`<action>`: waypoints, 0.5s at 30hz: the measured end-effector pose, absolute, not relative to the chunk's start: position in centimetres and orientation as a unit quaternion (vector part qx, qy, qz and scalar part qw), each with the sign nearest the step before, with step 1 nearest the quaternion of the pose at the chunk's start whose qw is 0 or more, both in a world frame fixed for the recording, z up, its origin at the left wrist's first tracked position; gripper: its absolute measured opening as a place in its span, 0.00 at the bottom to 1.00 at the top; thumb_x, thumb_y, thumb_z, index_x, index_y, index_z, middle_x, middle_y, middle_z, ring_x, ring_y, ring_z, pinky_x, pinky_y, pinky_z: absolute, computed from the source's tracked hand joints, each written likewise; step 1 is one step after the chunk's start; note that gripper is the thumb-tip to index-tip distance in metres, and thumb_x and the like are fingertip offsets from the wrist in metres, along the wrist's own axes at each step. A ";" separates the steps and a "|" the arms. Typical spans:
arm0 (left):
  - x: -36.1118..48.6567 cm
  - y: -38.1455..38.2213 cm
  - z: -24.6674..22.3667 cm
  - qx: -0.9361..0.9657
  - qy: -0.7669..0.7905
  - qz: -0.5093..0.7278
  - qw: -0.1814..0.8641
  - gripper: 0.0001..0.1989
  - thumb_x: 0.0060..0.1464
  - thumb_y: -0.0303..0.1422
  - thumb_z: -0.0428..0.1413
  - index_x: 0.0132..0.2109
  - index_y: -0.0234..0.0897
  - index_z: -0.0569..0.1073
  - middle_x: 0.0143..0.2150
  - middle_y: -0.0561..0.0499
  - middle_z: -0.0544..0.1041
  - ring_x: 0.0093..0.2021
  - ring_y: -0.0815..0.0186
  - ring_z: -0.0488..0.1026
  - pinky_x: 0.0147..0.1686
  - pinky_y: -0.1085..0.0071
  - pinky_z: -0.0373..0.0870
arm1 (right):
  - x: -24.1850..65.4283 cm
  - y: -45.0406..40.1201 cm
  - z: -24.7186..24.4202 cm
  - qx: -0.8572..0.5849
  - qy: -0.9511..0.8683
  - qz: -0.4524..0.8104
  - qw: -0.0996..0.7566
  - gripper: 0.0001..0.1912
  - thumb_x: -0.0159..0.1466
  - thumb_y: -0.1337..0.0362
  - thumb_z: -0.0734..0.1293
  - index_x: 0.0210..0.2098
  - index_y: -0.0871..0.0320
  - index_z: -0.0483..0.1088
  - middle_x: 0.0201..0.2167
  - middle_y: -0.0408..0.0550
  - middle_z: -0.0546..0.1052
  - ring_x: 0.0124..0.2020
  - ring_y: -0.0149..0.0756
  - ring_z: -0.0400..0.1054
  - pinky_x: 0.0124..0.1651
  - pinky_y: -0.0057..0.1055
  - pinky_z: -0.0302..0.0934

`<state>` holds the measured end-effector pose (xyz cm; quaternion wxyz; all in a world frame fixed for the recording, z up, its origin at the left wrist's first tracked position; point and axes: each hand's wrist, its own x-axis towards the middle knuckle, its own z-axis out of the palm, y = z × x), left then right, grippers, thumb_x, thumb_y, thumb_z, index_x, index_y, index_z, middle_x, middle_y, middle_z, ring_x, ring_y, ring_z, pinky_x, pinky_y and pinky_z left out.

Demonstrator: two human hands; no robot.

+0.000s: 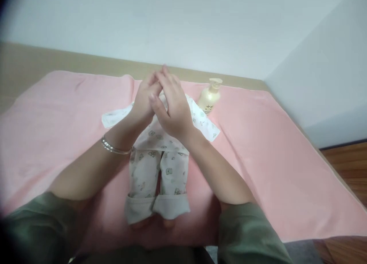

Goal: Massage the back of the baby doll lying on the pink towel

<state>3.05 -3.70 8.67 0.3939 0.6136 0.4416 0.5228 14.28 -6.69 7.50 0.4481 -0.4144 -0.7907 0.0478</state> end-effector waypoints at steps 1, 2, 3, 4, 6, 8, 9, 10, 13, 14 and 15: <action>2.8 -2.4 7.9 0.598 0.475 0.528 0.370 0.09 0.67 0.30 0.50 0.51 0.42 0.72 0.58 0.48 0.78 0.61 0.59 0.76 0.63 0.58 0.75 | 14.3 -5.9 6.5 -0.427 -0.783 0.070 0.446 0.40 0.74 0.39 0.49 0.70 0.63 0.60 0.74 0.57 0.61 0.78 0.40 0.51 0.80 0.42 0.51; 2.5 -1.3 7.0 0.601 0.508 0.524 0.324 0.10 0.65 0.28 0.53 0.52 0.41 0.72 0.61 0.45 0.76 0.66 0.56 0.72 0.68 0.57 0.70 | 14.3 -5.2 5.5 -0.449 -0.773 0.095 0.438 0.39 0.74 0.41 0.49 0.70 0.63 0.60 0.73 0.56 0.63 0.77 0.41 0.52 0.79 0.43 0.53; 2.2 -0.3 6.0 0.615 0.530 0.513 0.278 0.12 0.63 0.27 0.53 0.52 0.39 0.73 0.62 0.43 0.76 0.67 0.54 0.70 0.69 0.55 0.67 | 14.3 -4.5 4.6 -0.471 -0.765 0.113 0.424 0.36 0.75 0.43 0.50 0.69 0.62 0.62 0.72 0.56 0.65 0.77 0.42 0.54 0.78 0.45 0.54; 1.9 0.4 5.1 0.632 0.547 0.491 0.246 0.12 0.63 0.26 0.52 0.52 0.37 0.74 0.62 0.40 0.76 0.66 0.52 0.70 0.70 0.53 0.66 | 14.4 -3.9 3.8 -0.489 -0.767 0.122 0.397 0.33 0.75 0.46 0.50 0.67 0.60 0.65 0.71 0.56 0.67 0.76 0.43 0.55 0.78 0.48 0.53; 1.6 1.3 3.4 0.667 0.569 0.439 0.196 0.12 0.63 0.27 0.49 0.49 0.35 0.75 0.57 0.37 0.79 0.62 0.49 0.73 0.67 0.50 0.67 | 14.8 -2.8 2.7 -0.516 -0.776 0.121 0.342 0.29 0.76 0.52 0.50 0.63 0.59 0.70 0.71 0.56 0.67 0.76 0.47 0.55 0.79 0.55 0.47; 1.4 1.5 2.3 0.688 0.578 0.403 0.173 0.13 0.64 0.28 0.47 0.45 0.36 0.76 0.52 0.37 0.81 0.57 0.48 0.76 0.63 0.50 0.70 | 15.4 -2.0 2.3 -0.530 -0.785 0.110 0.301 0.28 0.76 0.54 0.51 0.64 0.59 0.71 0.73 0.56 0.64 0.77 0.50 0.53 0.80 0.58 0.43; 1.4 1.5 2.0 0.692 0.579 0.397 0.169 0.13 0.63 0.29 0.46 0.43 0.36 0.76 0.51 0.38 0.82 0.55 0.48 0.76 0.61 0.50 0.71 | 15.6 -1.9 2.4 -0.538 -0.785 0.105 0.288 0.28 0.76 0.55 0.51 0.65 0.59 0.70 0.73 0.57 0.62 0.77 0.51 0.52 0.80 0.59 0.43; 1.4 1.5 1.8 0.692 0.579 0.398 0.168 0.14 0.63 0.30 0.46 0.42 0.37 0.76 0.50 0.38 0.82 0.54 0.49 0.77 0.60 0.51 0.71 | 15.8 -2.0 2.7 -0.551 -0.782 0.099 0.275 0.28 0.76 0.56 0.51 0.67 0.60 0.68 0.74 0.58 0.62 0.77 0.52 0.52 0.79 0.59 0.44; 1.3 1.3 1.6 0.685 0.574 0.413 0.174 0.14 0.61 0.30 0.46 0.42 0.37 0.76 0.49 0.39 0.82 0.53 0.50 0.77 0.58 0.52 0.72 | 15.1 -3.7 4.1 -0.595 -0.773 0.063 0.210 0.29 0.76 0.58 0.54 0.69 0.67 0.63 0.72 0.68 0.62 0.75 0.62 0.55 0.75 0.65 0.49; 1.2 1.3 1.6 0.681 0.572 0.421 0.180 0.14 0.60 0.30 0.46 0.43 0.36 0.77 0.49 0.39 0.82 0.53 0.50 0.77 0.58 0.52 0.72 | 14.6 -4.6 4.7 -0.601 -0.776 0.049 0.186 0.29 0.75 0.58 0.56 0.69 0.69 0.63 0.71 0.71 0.62 0.73 0.66 0.56 0.73 0.68 0.50; 1.2 1.2 1.6 0.674 0.570 0.431 0.187 0.14 0.60 0.30 0.47 0.43 0.36 0.77 0.50 0.39 0.82 0.53 0.50 0.77 0.58 0.52 0.73 | 14.0 -5.6 5.3 -0.608 -0.777 0.031 0.159 0.29 0.75 0.59 0.57 0.68 0.72 0.64 0.70 0.76 0.63 0.71 0.71 0.58 0.70 0.70 0.52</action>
